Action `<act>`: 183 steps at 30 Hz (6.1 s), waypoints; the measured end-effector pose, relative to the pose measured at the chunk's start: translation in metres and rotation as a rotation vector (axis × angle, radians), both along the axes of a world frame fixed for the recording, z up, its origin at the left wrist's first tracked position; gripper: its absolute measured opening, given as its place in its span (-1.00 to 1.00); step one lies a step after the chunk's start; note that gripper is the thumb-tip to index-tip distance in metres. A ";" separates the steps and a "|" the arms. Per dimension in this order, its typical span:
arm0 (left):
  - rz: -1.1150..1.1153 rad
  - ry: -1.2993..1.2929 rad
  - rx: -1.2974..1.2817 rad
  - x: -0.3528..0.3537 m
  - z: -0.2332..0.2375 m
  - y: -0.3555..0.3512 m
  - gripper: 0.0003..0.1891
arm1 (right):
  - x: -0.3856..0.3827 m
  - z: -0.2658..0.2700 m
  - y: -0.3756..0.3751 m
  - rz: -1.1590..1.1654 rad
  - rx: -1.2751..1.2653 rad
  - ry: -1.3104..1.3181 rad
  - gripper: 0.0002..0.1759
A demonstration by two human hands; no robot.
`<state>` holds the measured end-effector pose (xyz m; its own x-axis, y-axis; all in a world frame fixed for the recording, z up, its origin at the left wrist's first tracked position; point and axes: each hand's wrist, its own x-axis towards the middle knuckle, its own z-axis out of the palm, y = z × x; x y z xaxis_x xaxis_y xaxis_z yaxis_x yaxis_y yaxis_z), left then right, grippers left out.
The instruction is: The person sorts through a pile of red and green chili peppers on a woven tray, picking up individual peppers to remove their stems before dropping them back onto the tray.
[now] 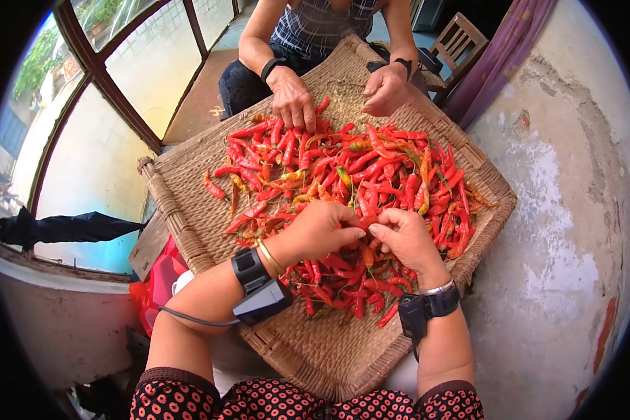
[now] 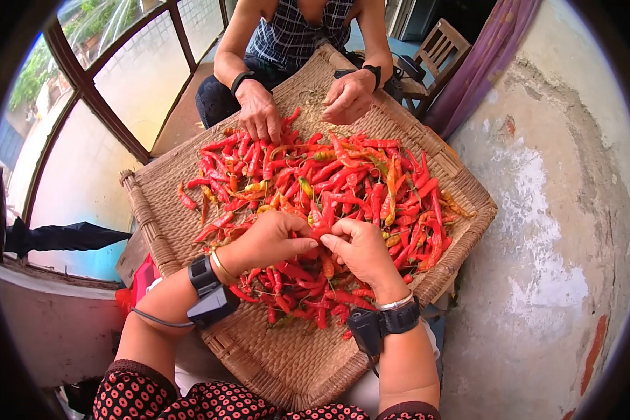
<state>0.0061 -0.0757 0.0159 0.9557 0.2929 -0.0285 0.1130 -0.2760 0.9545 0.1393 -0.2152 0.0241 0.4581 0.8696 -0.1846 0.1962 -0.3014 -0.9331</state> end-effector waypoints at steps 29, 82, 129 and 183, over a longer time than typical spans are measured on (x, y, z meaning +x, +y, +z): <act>-0.248 -0.229 0.287 -0.004 0.004 0.010 -0.63 | -0.008 0.019 -0.004 0.208 -0.049 0.155 -0.88; -0.269 0.019 0.333 -0.012 0.018 0.012 -0.70 | -0.012 0.015 -0.007 0.234 -0.037 0.048 -0.86; -0.244 0.053 0.517 -0.008 0.008 -0.005 -0.50 | -0.009 0.015 -0.006 0.221 0.097 -0.405 -0.85; -0.245 -0.239 0.409 -0.007 -0.016 -0.007 -0.63 | -0.010 0.010 -0.006 0.362 -0.126 -0.172 -0.87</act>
<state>-0.0006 -0.0828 0.0004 0.9634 0.0019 0.2682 -0.2089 -0.6217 0.7549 0.1294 -0.2210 0.0341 0.1599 0.9557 -0.2473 0.4599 -0.2938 -0.8380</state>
